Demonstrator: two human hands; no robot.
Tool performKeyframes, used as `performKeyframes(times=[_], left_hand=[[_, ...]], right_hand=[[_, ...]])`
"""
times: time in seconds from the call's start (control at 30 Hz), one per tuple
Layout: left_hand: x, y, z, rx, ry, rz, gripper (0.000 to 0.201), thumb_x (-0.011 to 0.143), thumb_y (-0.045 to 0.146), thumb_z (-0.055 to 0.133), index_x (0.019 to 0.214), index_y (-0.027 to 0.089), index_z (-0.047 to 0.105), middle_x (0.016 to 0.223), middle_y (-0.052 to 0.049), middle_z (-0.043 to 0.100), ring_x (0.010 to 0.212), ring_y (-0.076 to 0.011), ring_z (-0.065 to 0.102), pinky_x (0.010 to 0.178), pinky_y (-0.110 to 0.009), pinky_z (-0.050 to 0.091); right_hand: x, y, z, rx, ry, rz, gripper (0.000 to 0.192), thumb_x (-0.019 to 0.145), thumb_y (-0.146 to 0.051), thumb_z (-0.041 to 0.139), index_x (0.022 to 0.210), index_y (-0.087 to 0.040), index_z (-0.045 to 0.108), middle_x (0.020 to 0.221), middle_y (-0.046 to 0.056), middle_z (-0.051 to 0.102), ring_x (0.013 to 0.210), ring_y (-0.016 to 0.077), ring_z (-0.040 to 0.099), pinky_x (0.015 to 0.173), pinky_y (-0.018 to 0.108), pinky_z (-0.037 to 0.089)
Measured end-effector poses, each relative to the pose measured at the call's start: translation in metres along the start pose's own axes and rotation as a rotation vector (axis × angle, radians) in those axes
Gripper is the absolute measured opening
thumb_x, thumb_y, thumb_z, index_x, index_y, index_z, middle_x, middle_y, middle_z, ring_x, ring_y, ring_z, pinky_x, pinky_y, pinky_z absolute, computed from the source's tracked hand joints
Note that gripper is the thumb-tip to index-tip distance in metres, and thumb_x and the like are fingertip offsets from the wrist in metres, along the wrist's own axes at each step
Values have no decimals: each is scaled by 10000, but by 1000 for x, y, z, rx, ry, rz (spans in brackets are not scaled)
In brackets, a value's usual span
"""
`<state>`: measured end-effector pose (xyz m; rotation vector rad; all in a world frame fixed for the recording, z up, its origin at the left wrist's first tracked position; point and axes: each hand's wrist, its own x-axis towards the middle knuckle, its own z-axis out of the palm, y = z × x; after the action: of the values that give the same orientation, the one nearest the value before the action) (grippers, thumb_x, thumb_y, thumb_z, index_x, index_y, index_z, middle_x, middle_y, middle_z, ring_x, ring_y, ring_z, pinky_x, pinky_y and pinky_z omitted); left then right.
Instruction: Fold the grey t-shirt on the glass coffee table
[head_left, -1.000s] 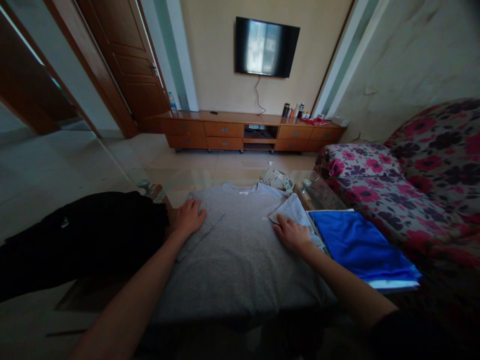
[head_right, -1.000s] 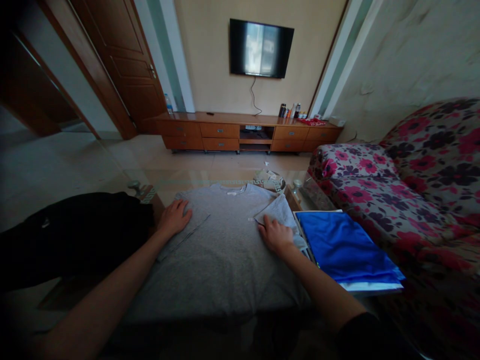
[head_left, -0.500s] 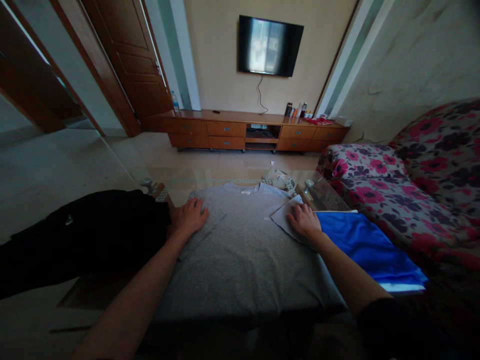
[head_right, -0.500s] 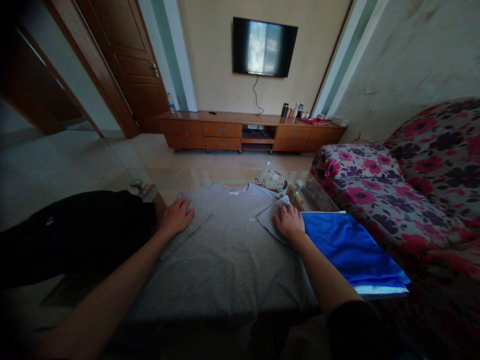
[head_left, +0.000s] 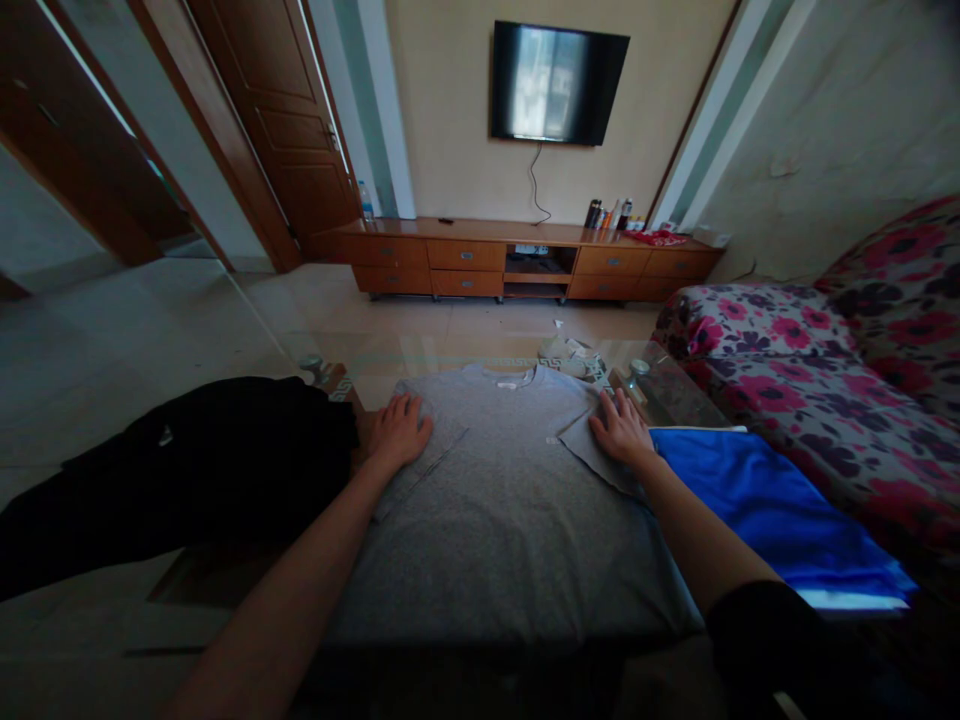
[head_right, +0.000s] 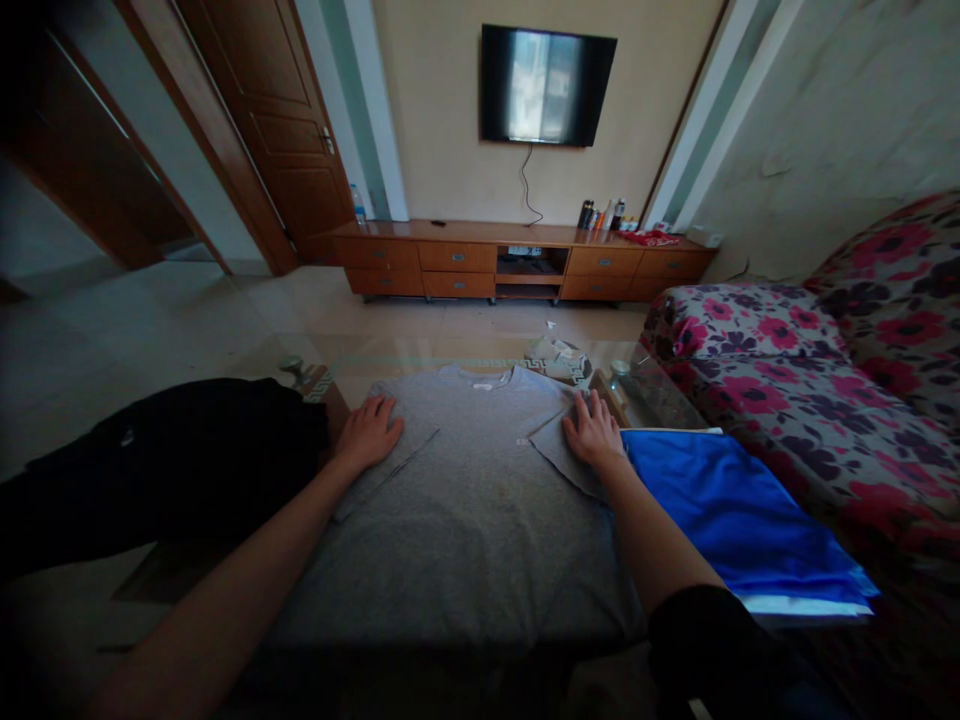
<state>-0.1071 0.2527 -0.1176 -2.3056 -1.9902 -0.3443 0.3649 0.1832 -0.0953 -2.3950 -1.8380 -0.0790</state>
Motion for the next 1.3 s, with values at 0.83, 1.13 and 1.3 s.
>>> performKeyframes(times=[0.83, 1.13, 1.3], left_hand=[[1, -2, 1, -38, 19, -9, 598, 981, 492, 369, 1480, 174, 454, 1573, -163, 415, 1470, -330, 342, 1195, -498, 246], [0, -1, 0, -45, 19, -15, 583, 977, 478, 370, 1466, 178, 476, 1574, -155, 416, 1476, -326, 330, 1194, -491, 253], [0, 0, -3, -49, 14, -21, 581, 976, 473, 374, 1464, 176, 479, 1571, -154, 421, 1478, -327, 327, 1198, -488, 243]], right_hand=[[37, 2, -9, -67, 146, 252, 427, 951, -331, 386, 1253, -266, 682, 1304, 188, 573, 1206, 405, 496, 924, 625, 409], [45, 5, -8, 42, 75, 203, 445, 955, -288, 395, 1255, -136, 687, 1252, 222, 577, 1146, 353, 588, 892, 439, 521], [44, 3, -9, 18, 14, 184, 490, 978, -238, 304, 1221, -132, 716, 1301, 231, 527, 1111, 344, 624, 907, 454, 525]])
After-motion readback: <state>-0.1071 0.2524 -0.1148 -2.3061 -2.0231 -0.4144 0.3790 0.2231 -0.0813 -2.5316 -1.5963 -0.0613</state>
